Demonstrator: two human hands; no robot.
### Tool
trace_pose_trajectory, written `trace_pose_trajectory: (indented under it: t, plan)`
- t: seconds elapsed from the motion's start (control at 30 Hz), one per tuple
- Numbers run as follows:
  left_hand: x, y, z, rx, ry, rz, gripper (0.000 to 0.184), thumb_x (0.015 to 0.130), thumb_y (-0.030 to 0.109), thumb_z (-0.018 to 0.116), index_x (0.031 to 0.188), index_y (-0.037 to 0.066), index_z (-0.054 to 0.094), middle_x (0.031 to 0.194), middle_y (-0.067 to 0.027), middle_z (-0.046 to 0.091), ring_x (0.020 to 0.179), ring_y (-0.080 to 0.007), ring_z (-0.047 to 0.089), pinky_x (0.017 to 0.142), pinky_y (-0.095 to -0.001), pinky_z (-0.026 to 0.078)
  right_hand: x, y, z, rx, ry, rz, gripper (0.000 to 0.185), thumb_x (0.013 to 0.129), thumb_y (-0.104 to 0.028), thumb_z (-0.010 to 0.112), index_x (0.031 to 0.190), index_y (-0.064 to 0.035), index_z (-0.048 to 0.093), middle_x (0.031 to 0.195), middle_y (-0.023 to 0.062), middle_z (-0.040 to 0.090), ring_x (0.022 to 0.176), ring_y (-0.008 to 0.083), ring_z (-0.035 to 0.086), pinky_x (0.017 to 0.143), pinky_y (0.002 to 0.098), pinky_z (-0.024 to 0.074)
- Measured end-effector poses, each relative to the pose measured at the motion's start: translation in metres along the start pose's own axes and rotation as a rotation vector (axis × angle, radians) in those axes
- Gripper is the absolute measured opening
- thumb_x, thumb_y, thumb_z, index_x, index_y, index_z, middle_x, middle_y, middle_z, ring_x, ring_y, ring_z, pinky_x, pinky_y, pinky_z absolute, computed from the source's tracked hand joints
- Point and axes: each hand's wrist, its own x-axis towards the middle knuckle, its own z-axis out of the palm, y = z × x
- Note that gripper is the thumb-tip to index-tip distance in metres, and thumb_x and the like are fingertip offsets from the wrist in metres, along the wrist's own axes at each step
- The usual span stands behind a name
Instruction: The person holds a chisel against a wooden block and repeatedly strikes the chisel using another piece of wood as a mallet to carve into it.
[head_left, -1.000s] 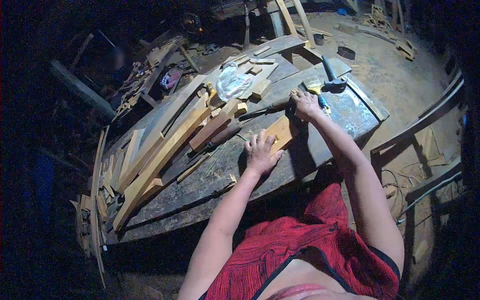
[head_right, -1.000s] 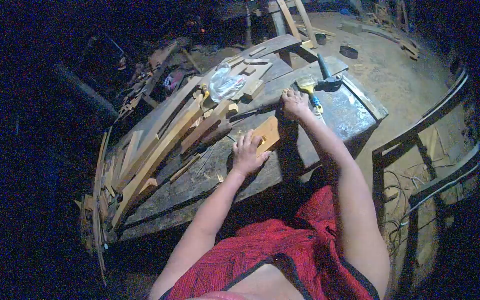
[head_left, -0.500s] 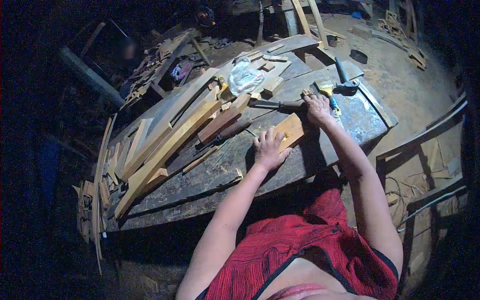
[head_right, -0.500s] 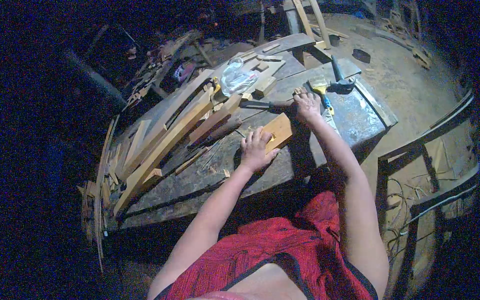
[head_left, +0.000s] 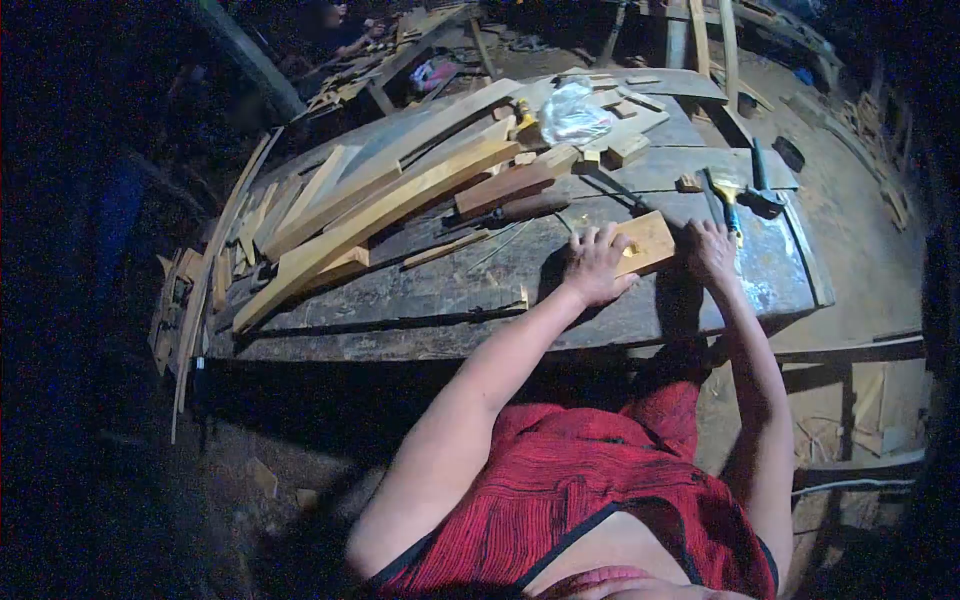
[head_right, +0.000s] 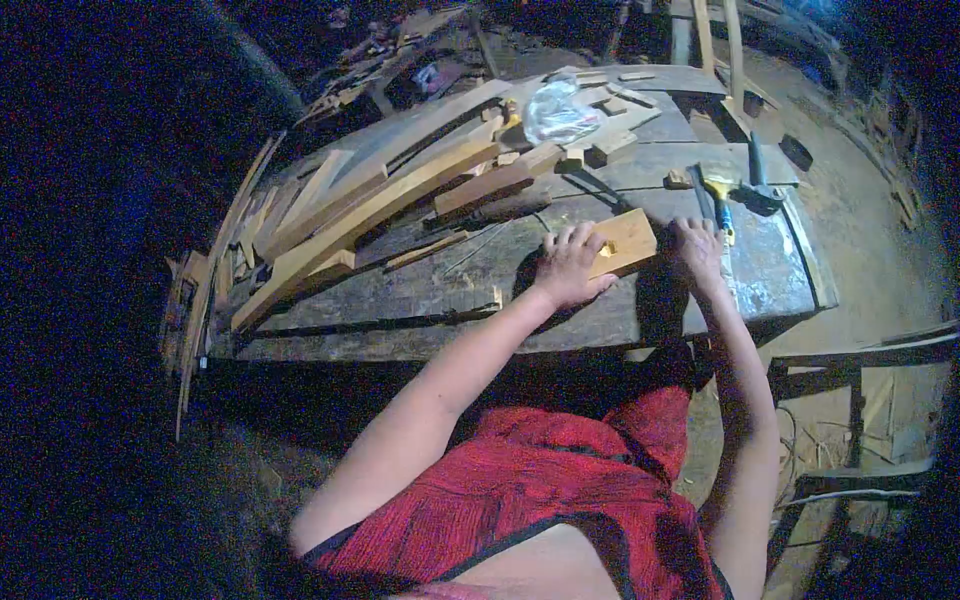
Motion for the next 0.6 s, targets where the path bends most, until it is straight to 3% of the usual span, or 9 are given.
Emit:
trace_pose_trajectory:
  t: [0.1, 0.17, 0.23, 0.3, 0.37, 0.43, 0.47, 0.5, 0.6]
  plan:
    - [0.002, 0.001, -0.002, -0.012, 0.018, -0.026, 0.063, 0.063, 0.044, 0.069, 0.112, 0.016, 0.043, 0.115, -0.0098, 0.042, 0.107, -0.0304, 0.041, 0.090, -0.0512, 0.028, -0.021, -0.009, -0.014, -0.050, 0.078, -0.026, 0.032, 0.081, -0.018, 0.051, 0.112, -0.0113, 0.052, 0.107, 0.0132, 0.053, 0.101, 0.0319, 0.048, 0.084, 0.0450, 0.0372]
    - [0.007, -0.007, 0.003, -0.318, 0.031, -0.086, 0.065, 0.068, 0.048, 0.064, 0.117, 0.013, 0.041, 0.114, -0.0141, 0.049, 0.109, -0.0329, 0.044, 0.091, -0.0483, 0.028, -0.044, -0.010, -0.004, 0.165, 0.203, -0.061, 0.049, 0.077, -0.001, 0.045, 0.124, -0.0126, 0.046, 0.120, 0.0149, 0.046, 0.111, 0.0333, 0.043, 0.094, 0.0453, 0.0337]
    - [0.017, -0.016, -0.010, -0.483, -0.033, -0.175, 0.058, 0.071, 0.042, 0.064, 0.116, 0.011, 0.043, 0.110, -0.0140, 0.052, 0.108, -0.0333, 0.046, 0.093, -0.0462, 0.030, -0.066, -0.009, 0.010, 0.360, 0.116, -0.078, 0.059, 0.076, 0.007, 0.041, 0.132, -0.0121, 0.039, 0.127, 0.0161, 0.042, 0.117, 0.0359, 0.039, 0.097, 0.0413, 0.0335]
    - [0.030, -0.051, 0.016, -0.613, 0.218, -0.164, 0.048, 0.073, 0.031, 0.064, 0.112, 0.009, 0.047, 0.110, -0.0121, 0.052, 0.109, -0.0329, 0.044, 0.092, -0.0465, 0.031, -0.080, -0.011, 0.025, 0.398, 0.078, -0.053, 0.058, 0.074, 0.005, 0.047, 0.130, -0.0099, 0.039, 0.129, 0.0163, 0.040, 0.119, 0.0366, 0.038, 0.096, 0.0396, 0.0357]
    - [0.042, -0.090, 0.032, -0.223, 0.376, -0.081, 0.044, 0.072, 0.019, 0.062, 0.112, 0.009, 0.049, 0.111, -0.0113, 0.052, 0.109, -0.0313, 0.044, 0.092, -0.0470, 0.032, -0.083, -0.030, -0.005, 0.464, 0.019, 0.110, 0.060, 0.072, -0.001, 0.054, 0.129, -0.0092, 0.038, 0.132, 0.0164, 0.037, 0.118, 0.0364, 0.039, 0.095, 0.0395, 0.0371]
    - [0.044, -0.097, 0.006, 0.063, 0.160, -0.231, 0.044, 0.071, 0.016, 0.059, 0.114, 0.010, 0.049, 0.112, -0.0114, 0.051, 0.109, -0.0307, 0.043, 0.091, -0.0480, 0.031, -0.081, -0.031, -0.003, 0.467, 0.048, 0.114, 0.065, 0.070, -0.005, 0.059, 0.130, -0.0100, 0.036, 0.134, 0.0165, 0.036, 0.118, 0.0364, 0.040, 0.095, 0.0381, 0.0376]
    - [0.044, -0.095, -0.014, 0.087, -0.040, -0.285, 0.043, 0.074, 0.014, 0.054, 0.116, 0.009, 0.049, 0.115, -0.0106, 0.050, 0.109, -0.0293, 0.043, 0.092, -0.0480, 0.031, -0.080, -0.035, -0.009, 0.422, 0.087, 0.065, 0.055, 0.076, -0.011, 0.057, 0.128, -0.0083, 0.038, 0.131, 0.0178, 0.038, 0.115, 0.0370, 0.042, 0.093, 0.0398, 0.0376]
    - [0.045, -0.099, -0.012, 0.086, -0.036, -0.280, 0.043, 0.074, 0.014, 0.054, 0.116, 0.009, 0.049, 0.115, -0.0106, 0.050, 0.109, -0.0293, 0.043, 0.092, -0.0480, 0.031, -0.078, -0.038, -0.016, 0.375, 0.127, 0.013, 0.047, 0.083, -0.017, 0.055, 0.126, -0.0065, 0.039, 0.128, 0.0190, 0.040, 0.112, 0.0375, 0.044, 0.092, 0.0414, 0.0375]
    - [0.042, -0.106, -0.008, 0.267, -0.098, -0.297, 0.049, 0.070, 0.010, 0.057, 0.117, 0.003, 0.046, 0.115, -0.0140, 0.048, 0.111, -0.0300, 0.041, 0.091, -0.0483, 0.030, -0.075, -0.040, -0.026, 0.291, 0.104, -0.041, 0.054, 0.081, -0.018, 0.055, 0.131, -0.0101, 0.037, 0.132, 0.0160, 0.038, 0.116, 0.0357, 0.041, 0.095, 0.0425, 0.0332]
